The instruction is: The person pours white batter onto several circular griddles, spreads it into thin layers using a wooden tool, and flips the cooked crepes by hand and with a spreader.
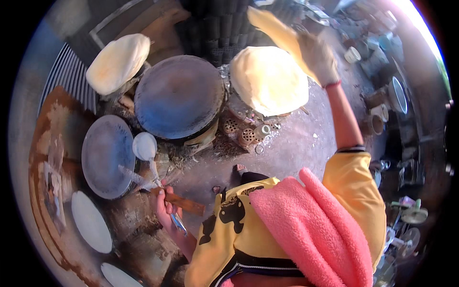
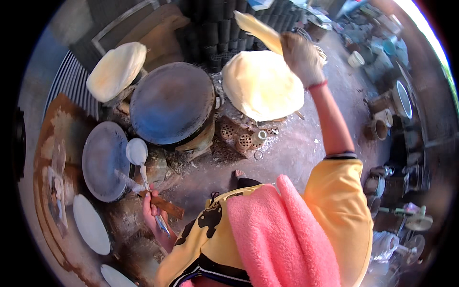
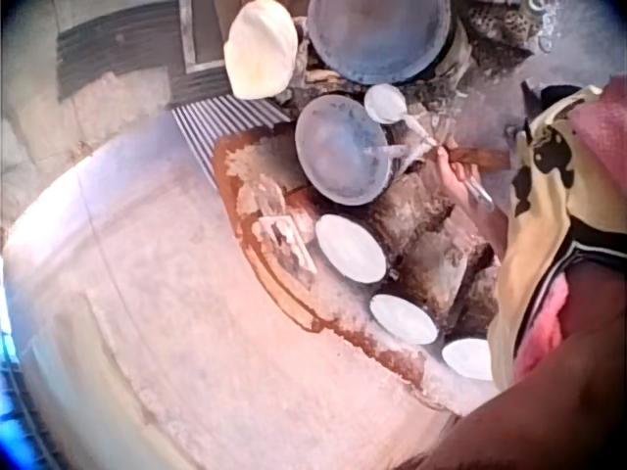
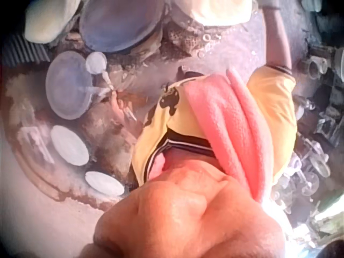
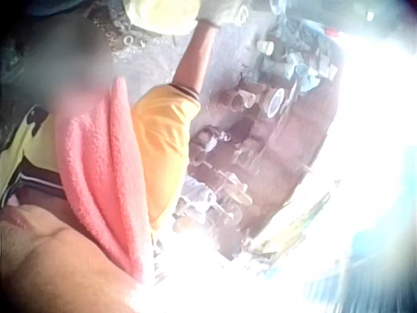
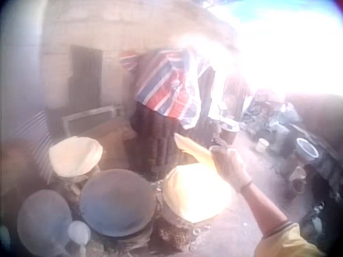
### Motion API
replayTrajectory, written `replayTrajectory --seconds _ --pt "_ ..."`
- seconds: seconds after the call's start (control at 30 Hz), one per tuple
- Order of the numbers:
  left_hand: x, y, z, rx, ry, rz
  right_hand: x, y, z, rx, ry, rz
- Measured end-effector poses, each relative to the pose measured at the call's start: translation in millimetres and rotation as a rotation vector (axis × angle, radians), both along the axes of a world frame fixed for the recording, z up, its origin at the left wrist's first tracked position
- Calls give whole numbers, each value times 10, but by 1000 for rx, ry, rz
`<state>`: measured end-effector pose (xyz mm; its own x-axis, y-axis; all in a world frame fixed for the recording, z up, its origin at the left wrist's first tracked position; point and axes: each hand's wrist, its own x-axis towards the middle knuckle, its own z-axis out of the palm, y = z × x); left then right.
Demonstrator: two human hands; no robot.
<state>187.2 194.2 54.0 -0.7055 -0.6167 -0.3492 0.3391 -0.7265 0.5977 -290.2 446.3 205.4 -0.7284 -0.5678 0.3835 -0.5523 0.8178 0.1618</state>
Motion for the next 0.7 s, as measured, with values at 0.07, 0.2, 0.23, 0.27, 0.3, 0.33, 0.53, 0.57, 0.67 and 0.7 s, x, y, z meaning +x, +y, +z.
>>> replayTrajectory --seconds 0.07,0.2,0.23,0.27,0.3,0.33,0.53,0.57,0.67,0.7 --pt "227 94 248 35 -57 104 129 -176 -748 -72 29 147" --pt "-153 91 602 -101 -349 -62 71 416 -2720 -24 91 120" --pt "-42 28 754 -68 -311 -70 320 145 -2677 -18 -279 -76" --pt "170 -40 798 -53 -135 -65 463 20 -2750 -65 -334 -65" --pt "420 -40 803 -67 12 15 367 -10 -2996 -82 -340 -38" --pt "685 -55 776 -90 154 83 590 -306 -2794 -51 -430 -144" --pt "1700 -196 621 -34 85 525 980 -1230 -2094 -27 -204 -41" --pt "1867 -299 624 -6 -26 523 1128 -1447 -1963 -147 -232 34" --pt "2487 -514 624 -85 -370 507 1895 -2236 -1651 -230 -277 233" --pt "2829 -607 560 -104 -170 445 2134 -2499 -1699 -274 -393 270"
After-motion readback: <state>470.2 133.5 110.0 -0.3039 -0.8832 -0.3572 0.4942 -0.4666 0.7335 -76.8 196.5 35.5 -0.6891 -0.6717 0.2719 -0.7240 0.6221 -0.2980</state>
